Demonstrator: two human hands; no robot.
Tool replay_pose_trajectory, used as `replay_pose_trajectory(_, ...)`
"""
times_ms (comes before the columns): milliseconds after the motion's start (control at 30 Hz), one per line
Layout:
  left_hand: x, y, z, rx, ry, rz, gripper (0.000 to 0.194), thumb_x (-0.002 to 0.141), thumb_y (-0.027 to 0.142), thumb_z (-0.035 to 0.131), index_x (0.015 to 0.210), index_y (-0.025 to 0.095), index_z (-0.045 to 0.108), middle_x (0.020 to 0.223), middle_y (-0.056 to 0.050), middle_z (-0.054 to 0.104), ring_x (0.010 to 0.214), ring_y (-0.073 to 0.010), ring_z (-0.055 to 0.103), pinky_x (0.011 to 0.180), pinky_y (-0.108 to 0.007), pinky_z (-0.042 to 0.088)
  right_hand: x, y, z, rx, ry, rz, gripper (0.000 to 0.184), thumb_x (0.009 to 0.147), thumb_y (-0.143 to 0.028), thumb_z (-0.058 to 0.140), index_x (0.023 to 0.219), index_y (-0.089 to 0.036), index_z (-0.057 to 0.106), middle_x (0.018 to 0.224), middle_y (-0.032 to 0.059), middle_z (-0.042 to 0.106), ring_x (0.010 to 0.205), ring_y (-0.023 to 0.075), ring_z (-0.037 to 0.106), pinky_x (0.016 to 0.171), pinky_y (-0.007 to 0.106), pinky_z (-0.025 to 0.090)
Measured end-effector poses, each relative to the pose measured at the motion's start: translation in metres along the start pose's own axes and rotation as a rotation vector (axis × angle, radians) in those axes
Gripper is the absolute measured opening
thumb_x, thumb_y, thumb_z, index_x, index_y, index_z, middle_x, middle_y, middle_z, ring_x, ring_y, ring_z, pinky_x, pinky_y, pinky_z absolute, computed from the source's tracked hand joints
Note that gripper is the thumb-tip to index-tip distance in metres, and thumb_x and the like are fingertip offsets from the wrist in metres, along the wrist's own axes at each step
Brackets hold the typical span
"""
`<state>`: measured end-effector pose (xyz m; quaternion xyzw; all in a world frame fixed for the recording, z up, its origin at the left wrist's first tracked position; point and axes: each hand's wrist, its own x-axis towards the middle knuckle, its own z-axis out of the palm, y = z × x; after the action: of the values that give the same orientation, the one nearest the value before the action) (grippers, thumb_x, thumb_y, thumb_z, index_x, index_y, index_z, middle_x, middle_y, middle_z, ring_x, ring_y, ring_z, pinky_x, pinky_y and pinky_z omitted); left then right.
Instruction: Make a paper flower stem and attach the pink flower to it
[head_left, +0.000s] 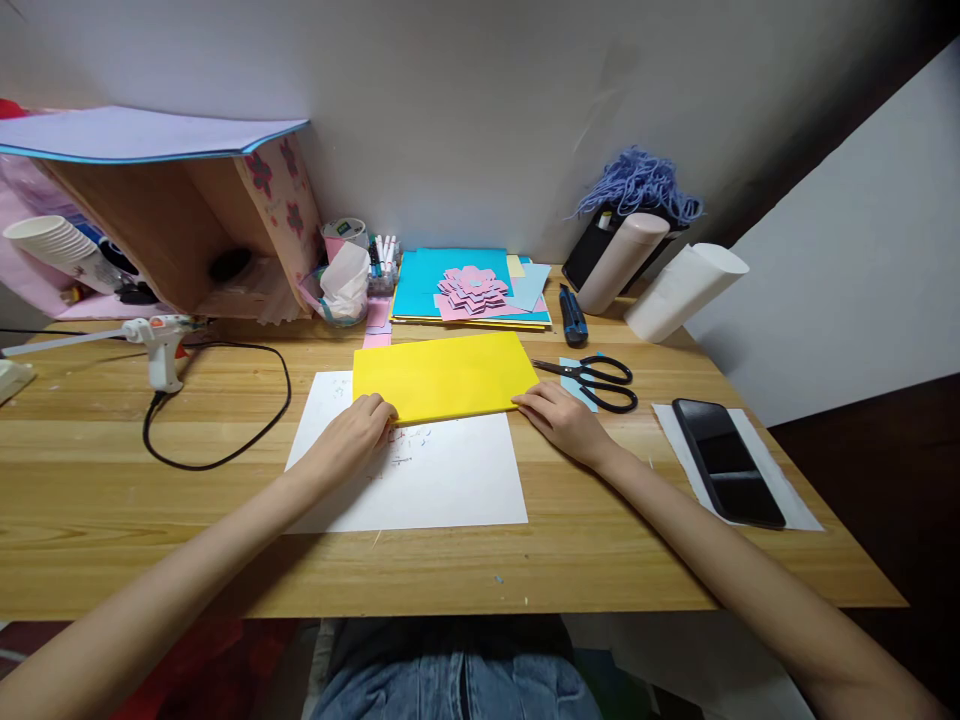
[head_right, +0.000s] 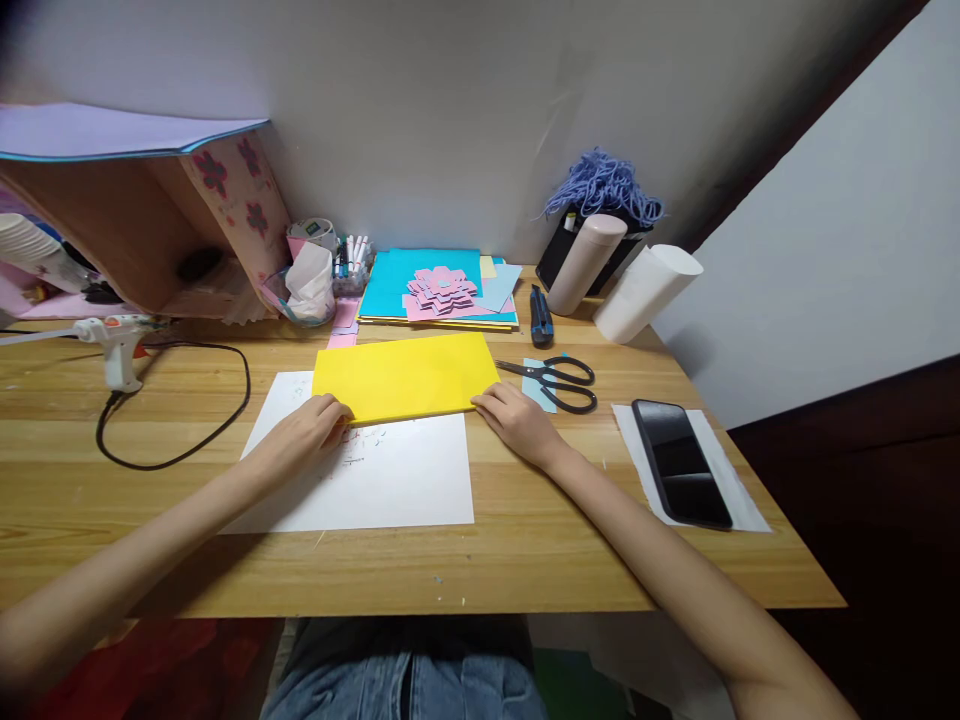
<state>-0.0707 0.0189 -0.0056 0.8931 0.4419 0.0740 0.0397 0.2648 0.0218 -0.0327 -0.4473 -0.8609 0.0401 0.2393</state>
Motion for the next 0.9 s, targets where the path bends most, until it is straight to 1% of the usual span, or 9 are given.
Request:
replay_pose_trajectory(67, 0.000, -0.003, 0.001, 0.012, -0.010, 0.018, 0.018, 0.085, 0.012, 0.034, 0.087, 0.015, 0.051, 0.084, -0.008, 0.052, 0.076, -0.0197, 0.047, 0.063, -0.031, 0.038, 0.001, -0.001, -0.001, -0.018, -0.024, 0.007, 0.022, 0.091, -0.026, 0.040, 0.094, -0.022, 0.061, 0.089, 0.0092, 0.061, 0.087, 0.0225, 0.056, 0.076, 0.036, 0.047)
replay_pose_trajectory(167, 0.000, -0.006, 0.001, 0.010, -0.019, 0.004, 0.015, 0.085, 0.012, 0.036, 0.087, 0.017, 0.051, 0.085, -0.007, 0.051, 0.075, -0.0193, 0.047, 0.062, -0.030, 0.038, 0.001, -0.002, -0.002, -0.008, -0.045, 0.028, 0.022, 0.091, -0.026, 0.039, 0.091, -0.023, 0.061, 0.090, 0.0089, 0.061, 0.088, 0.0225, 0.056, 0.076, 0.037, 0.046)
replay_pose_trajectory(333, 0.002, -0.005, -0.001, -0.005, -0.032, -0.026, 0.011, 0.085, 0.015, 0.038, 0.085, 0.018, 0.049, 0.083, -0.006, 0.052, 0.075, -0.0196, 0.048, 0.061, -0.030, 0.036, 0.002, -0.003, -0.003, 0.067, -0.055, 0.038, 0.018, 0.090, -0.022, 0.040, 0.088, -0.021, 0.058, 0.088, 0.0084, 0.062, 0.087, 0.0224, 0.056, 0.077, 0.036, 0.045)
replay_pose_trajectory(433, 0.003, -0.005, -0.003, -0.036, -0.032, -0.050, 0.008, 0.082, 0.015, 0.040, 0.084, 0.019, 0.047, 0.080, -0.005, 0.053, 0.071, -0.0192, 0.048, 0.057, -0.029, 0.034, 0.003, -0.001, -0.005, 0.124, -0.051, 0.052, 0.012, 0.089, -0.021, 0.044, 0.087, -0.021, 0.056, 0.086, 0.0077, 0.062, 0.084, 0.0220, 0.056, 0.075, 0.035, 0.045)
replay_pose_trajectory(533, 0.002, -0.005, -0.006, -0.076, -0.028, -0.090, 0.008, 0.081, 0.014, 0.041, 0.083, 0.020, 0.046, 0.079, -0.004, 0.053, 0.069, -0.0181, 0.048, 0.055, -0.028, 0.033, 0.005, 0.000, -0.006, 0.184, -0.048, 0.072, 0.009, 0.087, -0.021, 0.047, 0.086, -0.020, 0.056, 0.083, 0.0069, 0.062, 0.082, 0.0214, 0.057, 0.073, 0.034, 0.045)
replay_pose_trajectory(633, 0.001, -0.005, -0.007, -0.111, -0.007, -0.134, 0.009, 0.081, 0.014, 0.041, 0.081, 0.020, 0.048, 0.078, -0.003, 0.055, 0.069, -0.0174, 0.050, 0.055, -0.026, 0.033, 0.008, 0.000, -0.008, 0.238, -0.036, 0.086, 0.010, 0.086, -0.022, 0.049, 0.086, -0.021, 0.059, 0.085, 0.0069, 0.062, 0.082, 0.0213, 0.058, 0.074, 0.035, 0.046)
replay_pose_trajectory(733, -0.001, -0.005, -0.008, -0.154, 0.038, -0.143, 0.010, 0.081, 0.017, 0.044, 0.080, 0.020, 0.053, 0.079, -0.003, 0.058, 0.070, -0.0171, 0.053, 0.057, -0.026, 0.034, 0.010, 0.000, -0.009, 0.285, -0.032, 0.110, 0.011, 0.085, -0.024, 0.052, 0.086, -0.022, 0.062, 0.086, 0.0069, 0.063, 0.083, 0.0213, 0.058, 0.074, 0.035, 0.046)
replay_pose_trajectory(900, -0.002, -0.005, -0.007, -0.209, 0.085, -0.159, 0.012, 0.081, 0.019, 0.048, 0.079, 0.019, 0.060, 0.081, -0.004, 0.059, 0.071, -0.0166, 0.055, 0.059, -0.026, 0.038, 0.013, -0.002, -0.012, 0.330, -0.029, 0.158, 0.008, 0.082, -0.025, 0.056, 0.081, -0.021, 0.063, 0.083, 0.0059, 0.063, 0.078, 0.0198, 0.059, 0.069, 0.033, 0.046)
